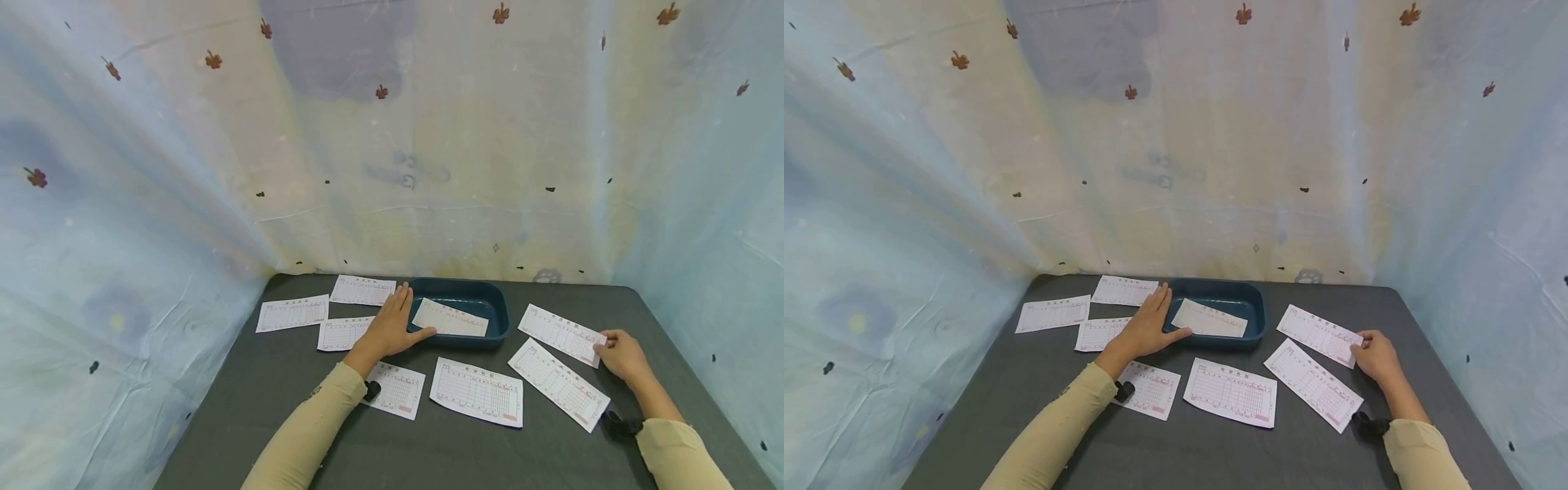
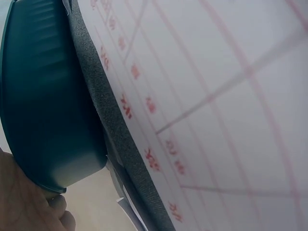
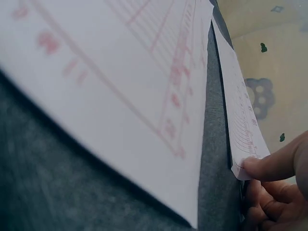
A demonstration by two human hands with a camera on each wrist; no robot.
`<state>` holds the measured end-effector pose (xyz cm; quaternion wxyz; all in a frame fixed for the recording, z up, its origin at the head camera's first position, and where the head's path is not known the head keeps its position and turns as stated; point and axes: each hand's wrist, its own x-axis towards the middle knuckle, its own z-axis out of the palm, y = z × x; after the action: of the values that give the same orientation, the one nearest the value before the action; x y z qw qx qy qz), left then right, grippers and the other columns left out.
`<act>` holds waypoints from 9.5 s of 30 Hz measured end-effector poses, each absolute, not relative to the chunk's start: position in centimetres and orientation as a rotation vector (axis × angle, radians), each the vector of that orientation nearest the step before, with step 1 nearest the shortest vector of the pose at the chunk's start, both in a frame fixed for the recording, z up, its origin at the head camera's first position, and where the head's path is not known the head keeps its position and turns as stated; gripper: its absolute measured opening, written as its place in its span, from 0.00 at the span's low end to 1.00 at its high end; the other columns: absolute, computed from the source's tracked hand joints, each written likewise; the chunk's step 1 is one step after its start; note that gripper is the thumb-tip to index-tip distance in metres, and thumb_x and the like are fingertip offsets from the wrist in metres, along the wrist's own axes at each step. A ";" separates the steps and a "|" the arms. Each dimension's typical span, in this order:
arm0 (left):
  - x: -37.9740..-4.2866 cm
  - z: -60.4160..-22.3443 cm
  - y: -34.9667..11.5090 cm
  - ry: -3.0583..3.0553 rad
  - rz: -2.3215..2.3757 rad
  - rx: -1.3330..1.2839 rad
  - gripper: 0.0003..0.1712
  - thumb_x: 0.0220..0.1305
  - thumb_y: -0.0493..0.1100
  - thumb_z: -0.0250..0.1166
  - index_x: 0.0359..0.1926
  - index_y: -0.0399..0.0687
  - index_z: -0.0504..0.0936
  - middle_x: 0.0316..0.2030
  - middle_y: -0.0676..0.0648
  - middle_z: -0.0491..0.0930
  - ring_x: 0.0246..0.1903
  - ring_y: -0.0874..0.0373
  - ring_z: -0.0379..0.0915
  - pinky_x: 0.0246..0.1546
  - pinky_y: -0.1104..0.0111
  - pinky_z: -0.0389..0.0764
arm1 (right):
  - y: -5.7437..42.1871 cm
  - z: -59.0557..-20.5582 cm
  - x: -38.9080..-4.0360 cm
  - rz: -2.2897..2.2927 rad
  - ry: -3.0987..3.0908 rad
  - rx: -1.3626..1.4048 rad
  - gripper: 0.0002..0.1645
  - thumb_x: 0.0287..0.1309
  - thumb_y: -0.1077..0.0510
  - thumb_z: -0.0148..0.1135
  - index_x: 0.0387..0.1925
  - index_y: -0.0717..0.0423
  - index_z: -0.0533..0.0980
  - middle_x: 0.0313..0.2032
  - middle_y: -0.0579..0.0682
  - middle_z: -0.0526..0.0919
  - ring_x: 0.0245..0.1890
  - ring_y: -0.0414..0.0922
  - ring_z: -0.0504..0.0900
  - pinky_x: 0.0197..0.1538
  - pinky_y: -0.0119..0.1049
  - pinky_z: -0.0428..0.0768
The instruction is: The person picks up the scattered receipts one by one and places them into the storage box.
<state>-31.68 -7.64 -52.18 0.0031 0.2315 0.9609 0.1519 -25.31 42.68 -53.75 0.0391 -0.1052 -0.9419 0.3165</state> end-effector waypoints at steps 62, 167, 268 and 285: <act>-31.4 -51.9 -7.4 3.013 0.466 0.713 0.68 0.70 0.82 0.52 0.86 0.37 0.41 0.87 0.40 0.35 0.86 0.44 0.32 0.85 0.50 0.44 | 33.8 -49.9 -26.5 1.601 -2.359 -0.105 0.22 0.77 0.55 0.66 0.59 0.71 0.76 0.28 0.37 0.82 0.27 0.33 0.76 0.30 0.27 0.77; -31.5 -52.3 -7.5 3.012 0.483 0.711 0.68 0.70 0.84 0.51 0.87 0.38 0.41 0.87 0.42 0.34 0.86 0.46 0.30 0.85 0.52 0.41 | 26.9 -49.4 -28.7 1.198 -2.649 0.315 0.13 0.73 0.59 0.70 0.53 0.62 0.85 0.38 0.55 0.87 0.27 0.43 0.76 0.28 0.34 0.72; -31.6 -52.3 -7.7 2.999 0.460 0.723 0.69 0.69 0.85 0.47 0.86 0.38 0.39 0.87 0.41 0.33 0.86 0.44 0.31 0.85 0.52 0.40 | 39.4 -52.1 -18.2 1.070 -3.038 0.253 0.25 0.59 0.62 0.80 0.40 0.61 0.67 0.33 0.49 0.69 0.30 0.37 0.66 0.32 0.33 0.66; -31.6 -52.5 -7.7 2.995 0.511 0.730 0.69 0.70 0.84 0.51 0.86 0.37 0.41 0.87 0.40 0.33 0.86 0.44 0.30 0.85 0.52 0.40 | 39.2 -52.0 -19.5 0.950 -3.004 0.174 0.19 0.65 0.56 0.77 0.46 0.68 0.80 0.37 0.52 0.85 0.34 0.40 0.76 0.34 0.34 0.73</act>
<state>-31.63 -7.70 -52.49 0.0083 0.2336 0.9585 0.1634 -19.46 39.15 -52.05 -0.0071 0.0550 -0.9520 0.3010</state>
